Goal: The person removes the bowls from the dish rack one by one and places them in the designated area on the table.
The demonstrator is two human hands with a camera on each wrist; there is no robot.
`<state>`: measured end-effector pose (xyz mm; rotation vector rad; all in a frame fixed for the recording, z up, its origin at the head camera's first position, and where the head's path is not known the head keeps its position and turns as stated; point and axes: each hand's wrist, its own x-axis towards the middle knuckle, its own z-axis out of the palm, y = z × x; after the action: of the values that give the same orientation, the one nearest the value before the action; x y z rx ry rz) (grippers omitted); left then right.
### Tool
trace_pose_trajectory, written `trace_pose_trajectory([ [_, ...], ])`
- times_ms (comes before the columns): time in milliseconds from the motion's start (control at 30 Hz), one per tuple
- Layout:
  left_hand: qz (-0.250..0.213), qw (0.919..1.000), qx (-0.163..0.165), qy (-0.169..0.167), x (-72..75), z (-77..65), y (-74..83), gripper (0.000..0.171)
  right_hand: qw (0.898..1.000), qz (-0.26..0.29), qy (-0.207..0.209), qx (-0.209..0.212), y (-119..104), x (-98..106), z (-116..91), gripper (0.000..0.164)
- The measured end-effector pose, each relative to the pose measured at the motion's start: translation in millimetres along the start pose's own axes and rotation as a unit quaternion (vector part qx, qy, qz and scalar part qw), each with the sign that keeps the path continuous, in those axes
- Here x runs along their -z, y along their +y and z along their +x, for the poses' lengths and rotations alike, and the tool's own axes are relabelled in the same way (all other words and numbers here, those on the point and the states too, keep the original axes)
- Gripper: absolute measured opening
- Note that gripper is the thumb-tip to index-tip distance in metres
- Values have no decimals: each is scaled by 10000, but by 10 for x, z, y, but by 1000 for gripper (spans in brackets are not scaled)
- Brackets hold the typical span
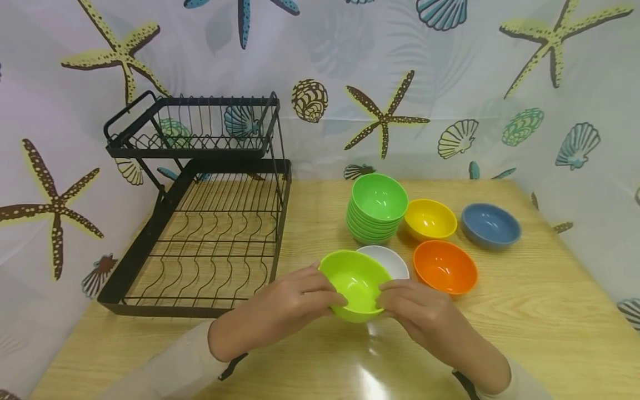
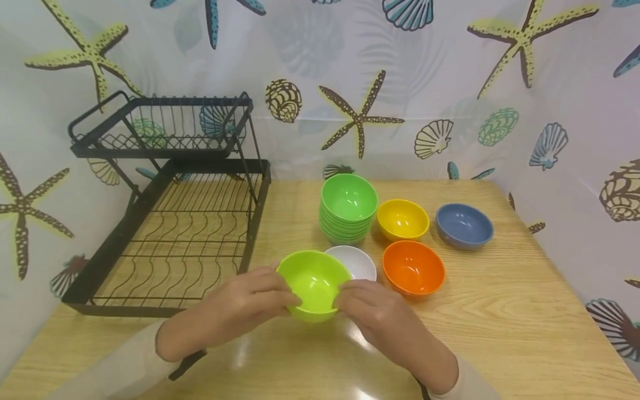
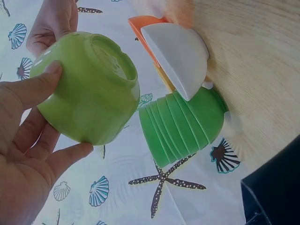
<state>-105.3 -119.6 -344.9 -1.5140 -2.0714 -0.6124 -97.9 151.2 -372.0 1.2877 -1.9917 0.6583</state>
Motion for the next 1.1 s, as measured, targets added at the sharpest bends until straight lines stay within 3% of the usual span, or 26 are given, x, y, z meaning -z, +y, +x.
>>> trace_pose_trajectory([
  [133, -216, 9995, 105, 215, -6, -6, -28, 33, 9999, -147, 60, -62, 37, 62, -26, 36],
  [267, -152, 9982, 485, 311, -6, -23, -71, 44, 9982, -457, 235, -316, 116, 186, -83, 40],
  [467, 38, 9942, 1072, -104, -5, -142, -125, 48, 9884, -1001, 416, -1063, 229, 472, -281, 46],
  [667, 45, 9856, 1568, -636, 31, -291, -140, 57, 9656, -1632, 669, -1913, 358, 758, -548, 55],
  [800, 89, 9814, 1745, -797, 37, -354, -137, 60, 9437, -2246, 550, -2365, 451, 910, -758, 63],
  [900, 128, 9812, 1745, -812, 22, -390, -139, 57, 9313, -2658, 278, -2474, 533, 994, -926, 67],
  [1033, 176, 9827, 1670, -778, 0, -418, -151, 55, 9229, -2855, -176, -2578, 645, 1067, -1104, 78],
  [1100, 175, 9838, 1617, -748, -11, -432, -156, 54, 9148, -2816, -538, -2845, 686, 1091, -1167, 68],
])
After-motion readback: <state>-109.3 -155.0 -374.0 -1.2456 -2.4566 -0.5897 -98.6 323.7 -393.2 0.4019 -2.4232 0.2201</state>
